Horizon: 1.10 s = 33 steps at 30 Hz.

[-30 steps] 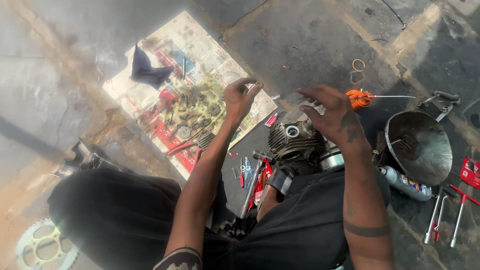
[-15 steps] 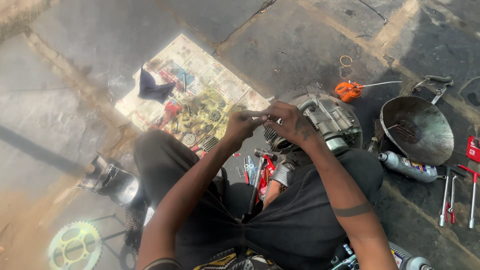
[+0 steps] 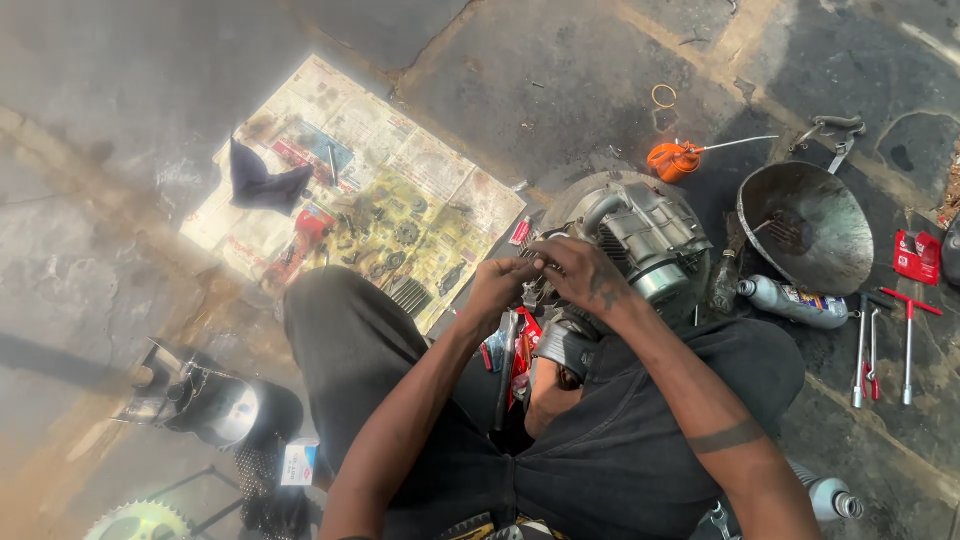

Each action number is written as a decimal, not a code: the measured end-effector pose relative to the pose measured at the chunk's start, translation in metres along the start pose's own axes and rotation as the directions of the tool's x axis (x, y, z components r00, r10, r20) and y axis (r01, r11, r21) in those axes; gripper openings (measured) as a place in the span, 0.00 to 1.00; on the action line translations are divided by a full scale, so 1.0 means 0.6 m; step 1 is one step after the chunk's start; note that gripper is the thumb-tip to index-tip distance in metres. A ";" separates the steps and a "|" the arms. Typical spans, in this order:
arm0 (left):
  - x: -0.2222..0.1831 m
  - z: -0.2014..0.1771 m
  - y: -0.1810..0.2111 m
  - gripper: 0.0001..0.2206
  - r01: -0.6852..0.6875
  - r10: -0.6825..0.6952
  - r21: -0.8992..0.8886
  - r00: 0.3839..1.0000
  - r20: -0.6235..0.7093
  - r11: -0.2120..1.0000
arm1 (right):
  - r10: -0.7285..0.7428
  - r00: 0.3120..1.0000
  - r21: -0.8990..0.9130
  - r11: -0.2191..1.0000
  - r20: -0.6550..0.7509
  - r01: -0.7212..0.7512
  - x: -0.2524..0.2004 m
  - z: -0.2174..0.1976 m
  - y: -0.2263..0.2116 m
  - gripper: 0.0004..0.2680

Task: The person is repairing a motorcycle engine by assembling and adjusting internal components on the floor.

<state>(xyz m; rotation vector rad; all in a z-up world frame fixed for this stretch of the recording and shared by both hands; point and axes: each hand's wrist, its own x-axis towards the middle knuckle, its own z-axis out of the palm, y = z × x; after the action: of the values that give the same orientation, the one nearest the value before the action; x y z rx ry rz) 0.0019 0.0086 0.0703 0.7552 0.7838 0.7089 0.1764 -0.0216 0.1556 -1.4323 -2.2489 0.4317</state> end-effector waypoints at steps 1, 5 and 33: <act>0.003 -0.002 0.004 0.09 0.023 -0.023 0.020 1.000 0.002 1.000 | 0.004 1.000 -0.019 1.000 0.001 -0.004 0.004 0.001 -0.001 0.15; 0.012 -0.002 0.017 0.06 0.090 -0.088 0.095 0.996 -0.020 0.991 | 0.030 0.999 -0.107 0.994 0.021 -0.028 0.013 0.007 -0.003 0.15; 0.042 0.003 -0.055 0.06 -0.031 0.156 0.590 0.975 -0.161 0.807 | 0.498 0.864 -0.318 0.833 0.075 -0.453 -0.005 -0.204 0.058 0.18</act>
<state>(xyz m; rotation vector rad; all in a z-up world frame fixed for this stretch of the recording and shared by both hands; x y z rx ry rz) 0.0251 0.0104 0.0360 1.3055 1.1853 0.6398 0.2673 -0.0064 0.2430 -2.2062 -2.1141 0.3830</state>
